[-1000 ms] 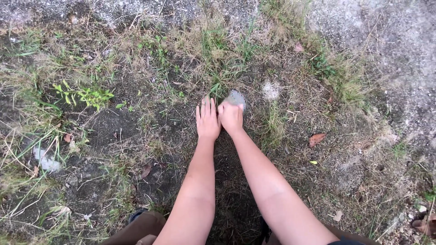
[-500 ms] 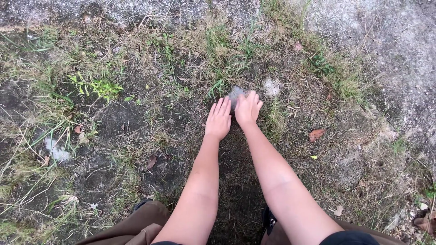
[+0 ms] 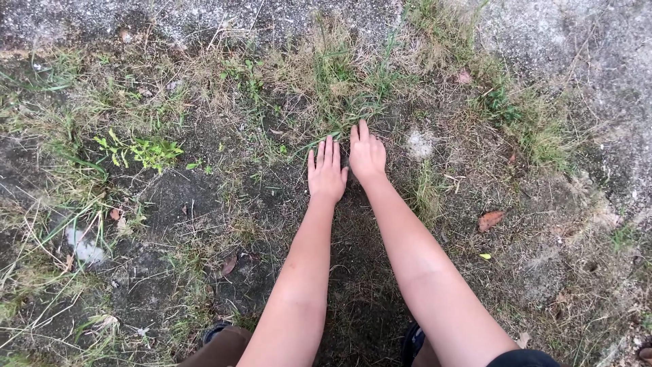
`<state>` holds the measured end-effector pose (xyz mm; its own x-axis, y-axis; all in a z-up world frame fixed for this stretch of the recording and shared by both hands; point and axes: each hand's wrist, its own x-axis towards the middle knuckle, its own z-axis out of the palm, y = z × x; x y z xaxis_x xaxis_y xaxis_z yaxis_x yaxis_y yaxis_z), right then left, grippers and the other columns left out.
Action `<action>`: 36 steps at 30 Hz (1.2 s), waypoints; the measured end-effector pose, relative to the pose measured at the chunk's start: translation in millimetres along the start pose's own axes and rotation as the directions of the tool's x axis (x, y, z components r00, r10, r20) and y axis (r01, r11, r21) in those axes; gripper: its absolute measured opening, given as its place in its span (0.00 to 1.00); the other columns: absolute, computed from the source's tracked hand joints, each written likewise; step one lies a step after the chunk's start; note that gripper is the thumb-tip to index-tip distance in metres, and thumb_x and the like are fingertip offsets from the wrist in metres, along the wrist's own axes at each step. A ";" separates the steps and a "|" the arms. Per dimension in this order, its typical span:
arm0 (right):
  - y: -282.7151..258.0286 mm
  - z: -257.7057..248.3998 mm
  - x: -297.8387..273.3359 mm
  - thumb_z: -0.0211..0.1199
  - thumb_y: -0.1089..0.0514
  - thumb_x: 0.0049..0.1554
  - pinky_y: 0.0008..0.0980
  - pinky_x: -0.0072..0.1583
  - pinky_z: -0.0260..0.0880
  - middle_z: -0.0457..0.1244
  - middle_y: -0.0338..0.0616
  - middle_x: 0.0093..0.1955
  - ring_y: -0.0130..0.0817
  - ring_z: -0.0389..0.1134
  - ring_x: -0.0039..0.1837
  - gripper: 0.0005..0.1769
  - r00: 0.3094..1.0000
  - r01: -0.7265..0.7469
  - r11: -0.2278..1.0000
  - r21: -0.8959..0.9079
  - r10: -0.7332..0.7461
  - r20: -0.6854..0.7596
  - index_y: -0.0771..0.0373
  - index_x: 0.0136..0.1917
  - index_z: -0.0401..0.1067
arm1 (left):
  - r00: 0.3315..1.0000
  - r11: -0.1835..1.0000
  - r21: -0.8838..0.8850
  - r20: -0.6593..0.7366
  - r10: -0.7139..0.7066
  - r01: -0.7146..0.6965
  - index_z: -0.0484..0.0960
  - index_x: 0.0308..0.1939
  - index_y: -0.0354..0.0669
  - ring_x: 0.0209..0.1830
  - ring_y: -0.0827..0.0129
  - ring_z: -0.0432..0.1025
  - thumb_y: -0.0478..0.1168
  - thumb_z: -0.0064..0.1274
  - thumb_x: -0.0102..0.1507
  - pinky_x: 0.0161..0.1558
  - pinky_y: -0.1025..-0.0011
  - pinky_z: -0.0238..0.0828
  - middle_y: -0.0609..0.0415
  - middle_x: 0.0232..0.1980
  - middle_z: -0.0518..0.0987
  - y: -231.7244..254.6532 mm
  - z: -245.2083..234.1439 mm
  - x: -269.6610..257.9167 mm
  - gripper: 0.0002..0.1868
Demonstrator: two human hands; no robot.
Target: Pulling weeds and grass from the ground by hand.
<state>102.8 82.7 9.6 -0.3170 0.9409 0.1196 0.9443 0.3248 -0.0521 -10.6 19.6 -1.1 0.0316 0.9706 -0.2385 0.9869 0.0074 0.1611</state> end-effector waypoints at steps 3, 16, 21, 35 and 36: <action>4.0 17.7 12.4 0.57 0.62 0.52 0.38 0.49 0.71 0.61 0.63 0.69 0.45 0.70 0.49 0.30 0.999 -0.041 0.996 -0.084 0.040 -0.015 0.71 0.69 0.68 | 0.999 0.998 -0.057 -0.037 -0.028 0.026 0.45 0.81 0.44 0.84 0.61 0.37 0.58 0.40 0.69 0.79 0.53 0.26 0.51 0.85 0.38 3.5 7.6 2.4 0.43; -5.9 34.6 30.7 0.54 0.56 0.60 0.43 0.55 0.67 0.63 0.48 0.51 0.42 0.66 0.55 0.12 0.969 -0.196 0.943 -0.269 0.228 0.092 0.64 0.52 0.70 | 0.989 0.998 -0.052 0.140 -0.039 0.047 0.34 0.82 0.44 0.85 0.60 0.26 0.61 0.36 0.69 0.78 0.52 0.19 0.51 0.85 0.28 4.1 -0.4 11.2 0.46; 5.8 40.7 33.5 0.53 0.55 0.63 0.48 0.51 0.76 0.70 0.60 0.48 0.53 0.75 0.51 0.16 0.924 -0.324 0.946 0.026 0.310 0.223 0.70 0.49 0.75 | 0.962 0.992 -0.105 0.271 -0.039 0.070 0.28 0.82 0.45 0.85 0.60 0.19 0.66 0.35 0.69 0.78 0.51 0.14 0.52 0.85 0.22 4.0 -8.5 15.3 0.51; -3.2 5.3 13.9 0.58 0.48 0.61 0.50 0.53 0.75 0.70 0.60 0.45 0.57 0.74 0.49 0.18 0.866 -0.410 0.892 0.189 0.316 0.386 0.64 0.45 0.79 | 0.955 0.992 -0.091 0.290 -0.056 0.086 0.27 0.82 0.47 0.85 0.60 0.19 0.64 0.37 0.69 0.78 0.51 0.15 0.53 0.85 0.20 4.9 -8.2 16.8 0.50; -3.1 9.7 7.7 0.57 0.49 0.61 0.51 0.52 0.75 0.71 0.60 0.45 0.56 0.75 0.49 0.18 0.879 -0.381 0.903 0.199 0.287 0.381 0.65 0.46 0.78 | 0.952 0.995 -0.067 0.302 -0.053 0.076 0.27 0.82 0.46 0.85 0.59 0.19 0.63 0.38 0.69 0.78 0.52 0.14 0.52 0.85 0.20 6.0 -7.6 14.9 0.50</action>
<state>96.6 89.9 1.0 -0.0409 0.9569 -0.2875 0.9559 -0.0463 -0.2901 -5.4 36.0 3.6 0.0260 0.8508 -0.5249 0.9737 0.0973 0.2060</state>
